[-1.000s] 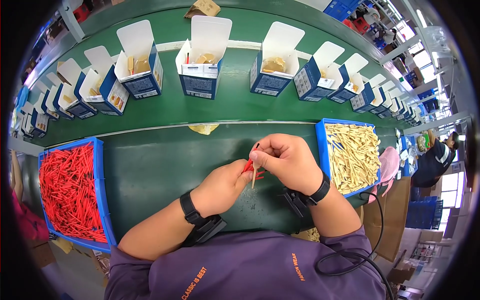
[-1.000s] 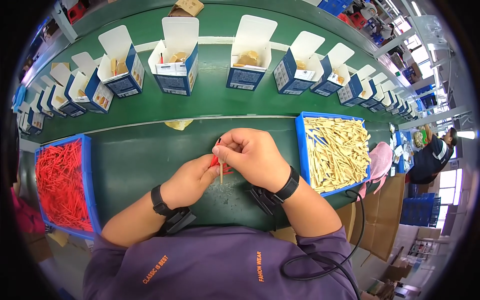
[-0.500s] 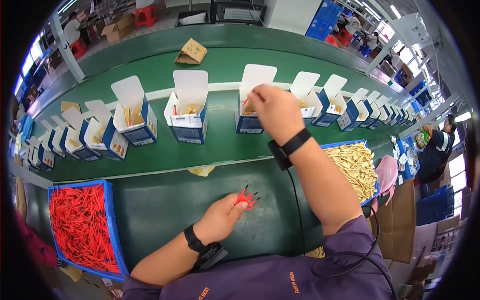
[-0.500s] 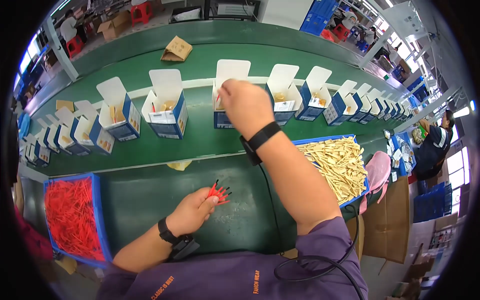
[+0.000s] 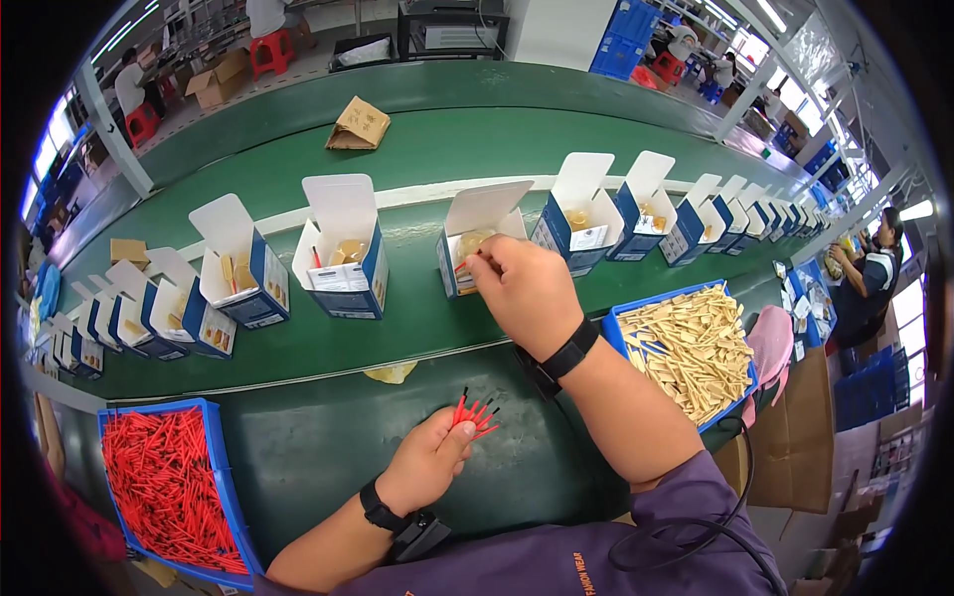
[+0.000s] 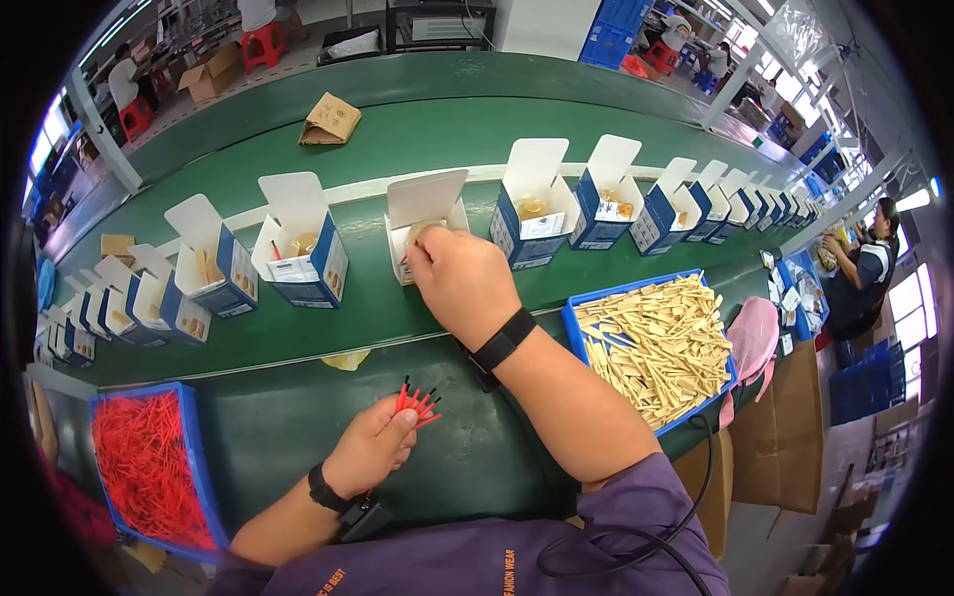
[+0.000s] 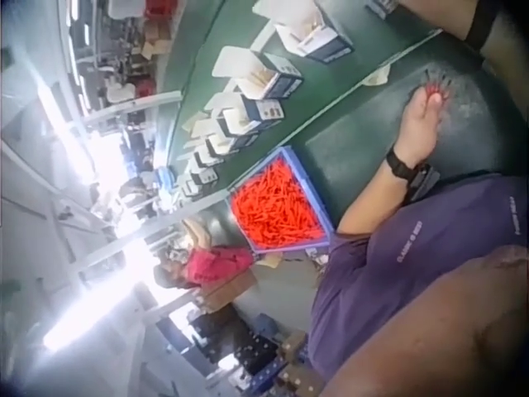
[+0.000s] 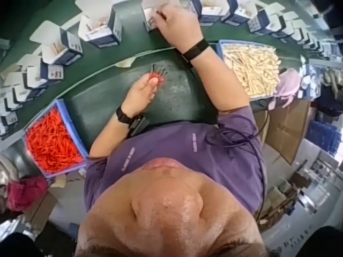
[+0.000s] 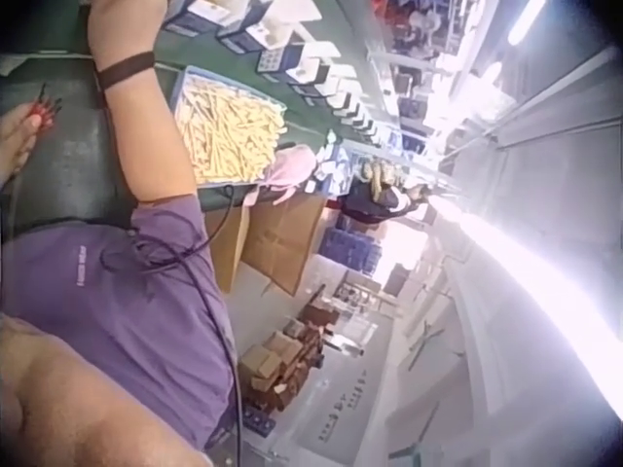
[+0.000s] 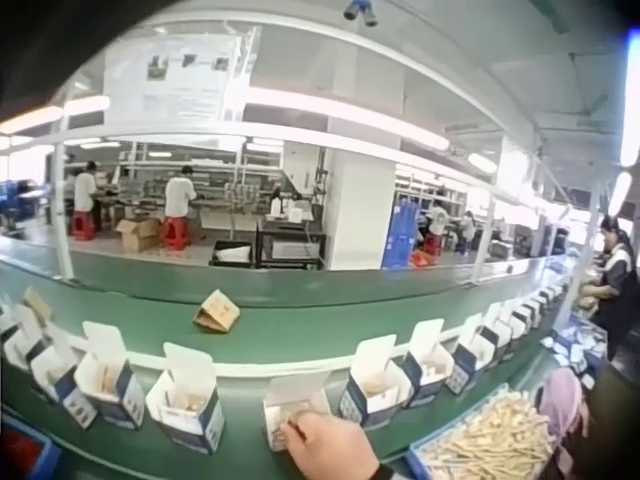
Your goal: The person picks up a red stick and a wooden stick, joins them together, and places the assembly into a box on a conveyor belt, repeating the process multiple times.
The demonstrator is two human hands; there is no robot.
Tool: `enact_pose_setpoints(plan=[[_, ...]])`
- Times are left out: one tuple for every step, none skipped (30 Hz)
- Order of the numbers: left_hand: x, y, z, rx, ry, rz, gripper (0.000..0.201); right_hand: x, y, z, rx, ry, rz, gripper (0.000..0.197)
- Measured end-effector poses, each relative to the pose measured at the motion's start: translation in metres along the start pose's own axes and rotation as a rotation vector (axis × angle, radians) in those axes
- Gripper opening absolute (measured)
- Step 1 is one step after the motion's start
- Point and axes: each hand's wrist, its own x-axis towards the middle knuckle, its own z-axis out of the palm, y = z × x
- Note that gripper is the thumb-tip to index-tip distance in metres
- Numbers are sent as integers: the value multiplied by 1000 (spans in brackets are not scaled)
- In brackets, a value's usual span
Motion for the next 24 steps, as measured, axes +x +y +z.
enact_pose_setpoints(plan=[[1,1,0,-3,-1,7,18,0,-1,-1,2,-4,-15,14],[1,1,1,-4,1,13,18,0,-2,-2,8,-7,-31,15],[1,2,1,2,-2,7,18,0,-3,-3,9,-2,-24,15],[2,2,0,15,-2,12,18,1,-3,-3,5,1,-52,14],[2,2,0,27,-1,17,18,1,-3,-2,2,3,-80,13],[3,1,-1,38,-1,22,18,1,-4,-1,-2,5,-108,12],[2,1,-1,42,-3,16,18,1,-4,1,0,8,-101,12],[2,2,0,39,-6,16,18,1,-5,3,-50,-68,-115,12],[2,3,0,36,-8,16,18,3,-6,6,-99,-143,-129,11],[1,4,0,33,-10,16,18,5,-8,9,-147,-219,-144,12],[1,4,0,37,-13,11,18,8,-10,11,-147,-216,-137,12],[0,4,0,37,-12,15,18,14,-14,13,-210,-277,-115,11],[-1,3,-1,35,-14,18,18,20,-17,16,-274,-339,-90,11],[2,3,2,34,-34,19,18,27,-16,16,-351,-398,-53,11],[2,4,3,38,-57,11,18,36,-14,22,-373,-398,-30,11],[10,8,6,6,-61,-26,18,43,-3,21,-431,-395,34,10],[9,10,6,-27,-23,-54,19,53,1,30,-421,-409,10,9],[8,13,5,-60,11,-81,19,58,3,35,-416,-422,-14,9],[7,14,2,-60,-19,-90,19,60,-4,34,-408,-460,-32,10],[7,15,-4,-161,-4,-72,18,60,-10,27,-399,-499,-56,10],[8,14,-7,-265,18,-58,16,52,-11,18,-418,-506,-41,10],[12,13,-5,-273,-5,-68,16,42,-11,6,-256,-296,-139,12],[15,12,-4,-293,0,-61,16,28,-9,-5,-87,-87,-238,14],[17,11,-4,-314,8,-51,15,13,-5,-23,-54,-50,-192,16]])
